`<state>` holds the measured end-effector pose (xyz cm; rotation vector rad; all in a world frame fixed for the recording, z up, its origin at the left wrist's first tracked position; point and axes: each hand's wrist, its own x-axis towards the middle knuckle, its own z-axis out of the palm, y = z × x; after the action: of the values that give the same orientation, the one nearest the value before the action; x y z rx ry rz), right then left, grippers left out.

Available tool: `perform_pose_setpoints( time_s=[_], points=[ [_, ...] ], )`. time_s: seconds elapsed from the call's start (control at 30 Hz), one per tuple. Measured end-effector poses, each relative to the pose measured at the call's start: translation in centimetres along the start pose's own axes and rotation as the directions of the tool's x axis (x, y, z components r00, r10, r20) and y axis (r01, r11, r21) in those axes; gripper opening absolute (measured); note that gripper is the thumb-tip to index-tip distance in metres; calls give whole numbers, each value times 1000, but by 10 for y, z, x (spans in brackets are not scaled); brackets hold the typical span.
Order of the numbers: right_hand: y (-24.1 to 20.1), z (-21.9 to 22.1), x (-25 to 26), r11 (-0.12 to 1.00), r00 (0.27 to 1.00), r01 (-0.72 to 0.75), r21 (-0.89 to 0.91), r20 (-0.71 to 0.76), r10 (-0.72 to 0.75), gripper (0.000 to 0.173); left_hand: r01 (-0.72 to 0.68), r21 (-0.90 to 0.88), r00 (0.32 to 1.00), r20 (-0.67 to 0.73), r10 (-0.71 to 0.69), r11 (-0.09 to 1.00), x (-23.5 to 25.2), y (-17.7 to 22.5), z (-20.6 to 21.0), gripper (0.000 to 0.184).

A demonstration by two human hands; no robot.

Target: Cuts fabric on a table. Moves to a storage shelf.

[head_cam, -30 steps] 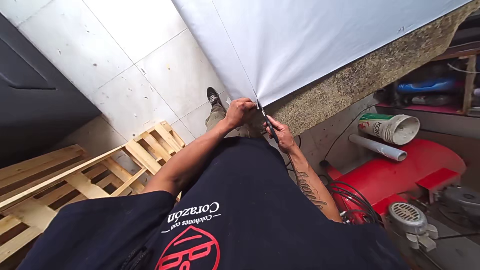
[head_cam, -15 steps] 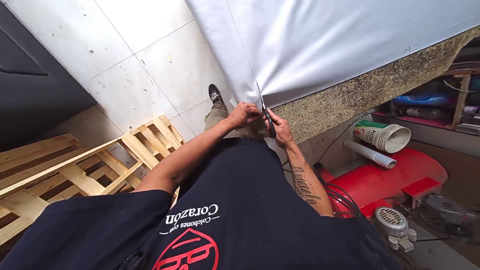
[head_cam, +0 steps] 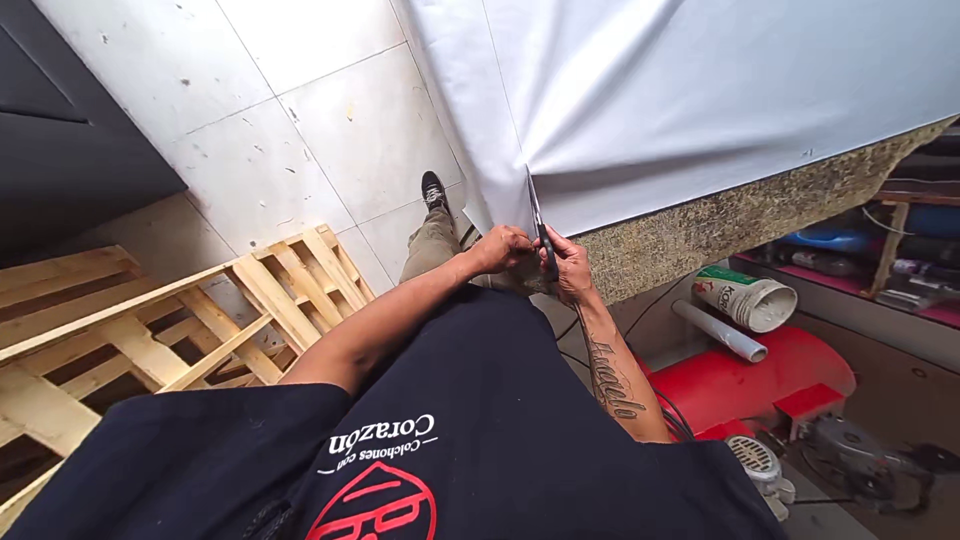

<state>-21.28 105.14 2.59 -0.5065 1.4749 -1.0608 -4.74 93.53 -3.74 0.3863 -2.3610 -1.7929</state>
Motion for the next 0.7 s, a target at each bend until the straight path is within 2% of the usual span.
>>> perform_pose_setpoints(
  time_s=[0.17,0.37,0.57,0.7],
  points=[
    [-21,16,30,999,1000,25,-40,-9,-26,47,-35,0,999,-17,35,999,0,-2,1,18],
    [-18,13,34,997,998,66,-30,-8,-66,45,-46,-6,999,12,46,999,3,-5,-2,19],
    [-41,27,73,998,999,47,-39,9,-47,47,-57,7,997,44,57,998,5,-4,-8,18],
    [-40,28,74,998,998,63,-31,6,-63,45,-75,-18,996,39,76,997,8,-5,-11,16]
  ],
)
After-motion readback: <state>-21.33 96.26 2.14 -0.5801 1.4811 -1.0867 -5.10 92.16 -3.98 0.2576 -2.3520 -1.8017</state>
